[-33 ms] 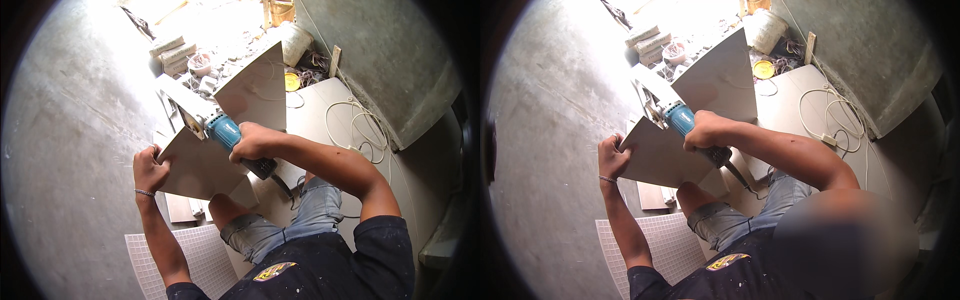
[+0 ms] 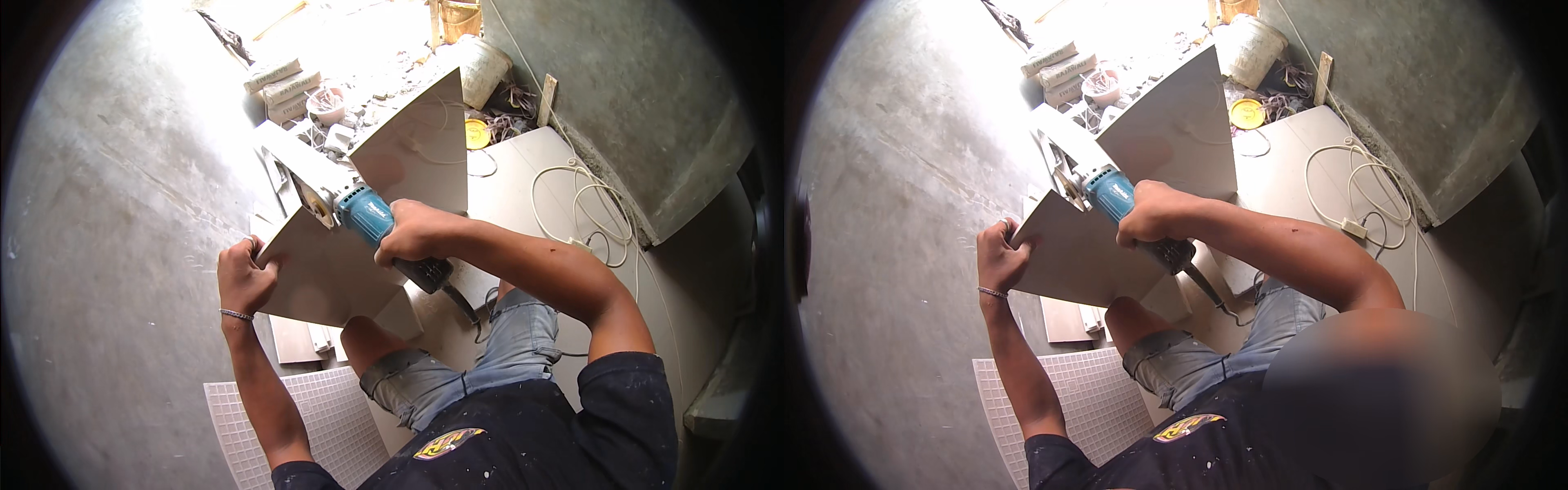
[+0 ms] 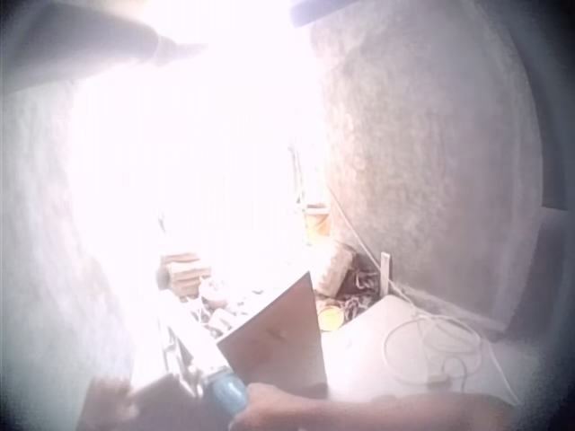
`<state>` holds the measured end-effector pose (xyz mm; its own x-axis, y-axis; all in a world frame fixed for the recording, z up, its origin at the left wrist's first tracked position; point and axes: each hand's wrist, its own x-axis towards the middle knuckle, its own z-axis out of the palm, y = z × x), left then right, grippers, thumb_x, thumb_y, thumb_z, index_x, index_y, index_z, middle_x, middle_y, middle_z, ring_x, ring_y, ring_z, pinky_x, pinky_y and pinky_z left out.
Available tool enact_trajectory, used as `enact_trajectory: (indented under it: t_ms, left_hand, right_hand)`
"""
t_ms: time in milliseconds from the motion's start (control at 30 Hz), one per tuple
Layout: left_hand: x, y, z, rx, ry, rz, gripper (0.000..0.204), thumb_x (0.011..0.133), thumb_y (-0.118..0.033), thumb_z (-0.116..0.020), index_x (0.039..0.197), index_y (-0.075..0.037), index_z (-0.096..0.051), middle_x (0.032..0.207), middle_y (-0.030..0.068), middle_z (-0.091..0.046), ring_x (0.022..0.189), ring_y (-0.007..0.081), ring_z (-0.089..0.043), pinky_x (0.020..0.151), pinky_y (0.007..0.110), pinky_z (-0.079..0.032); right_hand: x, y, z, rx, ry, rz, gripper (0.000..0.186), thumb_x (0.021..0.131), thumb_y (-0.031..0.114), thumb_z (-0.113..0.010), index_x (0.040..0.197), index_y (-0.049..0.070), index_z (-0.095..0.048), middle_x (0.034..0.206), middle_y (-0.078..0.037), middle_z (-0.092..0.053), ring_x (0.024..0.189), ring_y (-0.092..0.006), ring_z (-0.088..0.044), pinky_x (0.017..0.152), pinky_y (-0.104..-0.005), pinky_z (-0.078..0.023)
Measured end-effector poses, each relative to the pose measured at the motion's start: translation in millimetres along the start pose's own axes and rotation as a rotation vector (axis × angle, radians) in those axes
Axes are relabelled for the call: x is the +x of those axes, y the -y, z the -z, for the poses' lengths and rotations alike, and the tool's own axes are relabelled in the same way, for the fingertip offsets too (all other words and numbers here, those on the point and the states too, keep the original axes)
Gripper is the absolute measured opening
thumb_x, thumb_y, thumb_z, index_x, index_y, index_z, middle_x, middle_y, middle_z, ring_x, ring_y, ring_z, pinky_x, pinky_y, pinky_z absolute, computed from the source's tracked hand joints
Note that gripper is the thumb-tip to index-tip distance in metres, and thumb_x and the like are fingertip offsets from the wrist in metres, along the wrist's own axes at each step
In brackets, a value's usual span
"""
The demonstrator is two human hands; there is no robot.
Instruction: The person uses an angle grinder to cut a rectangular hole and trim edges on a large ceramic tile. They then move the cut tile and another tile to a nearby area.
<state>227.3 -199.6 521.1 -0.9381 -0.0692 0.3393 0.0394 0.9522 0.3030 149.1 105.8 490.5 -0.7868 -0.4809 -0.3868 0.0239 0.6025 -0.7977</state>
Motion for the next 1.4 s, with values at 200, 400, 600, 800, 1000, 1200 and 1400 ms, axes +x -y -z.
enact_trajectory:
  t_ms: [200,400,600,800,1000,1200,1400]
  left_hand:
    - [2,-1,1,0.032,0.009,0.012,0.017,0.079,-0.009,-0.081,0.075,0.002,-0.067,0.063,0.0193,-0.067,0.055,0.0288,-0.068,0.058,0.038,-0.052]
    - [6,-2,-5,0.045,0.010,0.008,0.016,0.078,-0.008,-0.080,0.077,0.002,-0.068,0.064,0.0194,-0.067,0.057,0.0308,-0.070,0.060,0.039,-0.053]
    - [3,-2,-8,0.042,-0.010,0.002,0.016,0.078,-0.007,-0.080,0.076,0.001,-0.066,0.064,0.0192,-0.067,0.057,0.0319,-0.069,0.060,0.039,-0.053]
    - [3,-3,-6,0.055,-0.005,0.014,0.017,0.078,-0.007,-0.081,0.076,0.001,-0.066,0.064,0.0193,-0.067,0.057,0.0317,-0.069,0.060,0.039,-0.053]
    - [5,-1,-4,0.052,0.003,0.001,0.017,0.078,-0.007,-0.081,0.077,0.002,-0.067,0.064,0.0195,-0.068,0.057,0.0310,-0.070,0.060,0.039,-0.053]
    - [5,-4,-4,0.038,-0.002,0.005,0.017,0.078,-0.008,-0.081,0.076,0.002,-0.066,0.064,0.0188,-0.068,0.057,0.0296,-0.070,0.059,0.039,-0.053]
    - [6,-6,-3,0.047,0.005,0.021,0.018,0.079,-0.009,-0.081,0.076,0.002,-0.067,0.064,0.0188,-0.068,0.056,0.0292,-0.070,0.060,0.038,-0.053]
  right_hand:
    - [2,3,2,0.003,0.016,0.002,0.053,0.067,0.021,-0.088,0.106,-0.013,-0.072,0.105,-0.023,-0.075,0.093,-0.0311,-0.076,0.079,-0.0411,-0.061]
    - [12,0,3,-0.001,0.008,-0.004,0.051,0.067,0.021,-0.088,0.103,-0.012,-0.073,0.103,-0.023,-0.075,0.092,-0.0309,-0.076,0.079,-0.0408,-0.061]
    - [15,-1,4,-0.016,0.005,0.012,0.051,0.067,0.021,-0.088,0.103,-0.012,-0.073,0.104,-0.023,-0.076,0.091,-0.0302,-0.076,0.079,-0.0404,-0.061]
    - [12,0,4,-0.024,-0.003,0.007,0.050,0.068,0.021,-0.087,0.104,-0.011,-0.073,0.103,-0.022,-0.076,0.092,-0.0298,-0.076,0.079,-0.0402,-0.061]
    - [12,-1,3,-0.007,0.009,-0.007,0.050,0.068,0.020,-0.087,0.104,-0.011,-0.073,0.103,-0.022,-0.076,0.090,-0.0294,-0.076,0.077,-0.0398,-0.061]
    - [14,-2,1,-0.031,-0.021,0.010,0.050,0.068,0.020,-0.088,0.104,-0.012,-0.073,0.105,-0.022,-0.076,0.092,-0.0286,-0.077,0.077,-0.0397,-0.062]
    - [13,-2,2,-0.013,-0.012,0.007,0.051,0.068,0.021,-0.088,0.104,-0.012,-0.073,0.105,-0.023,-0.076,0.092,-0.0292,-0.077,0.078,-0.0399,-0.062]
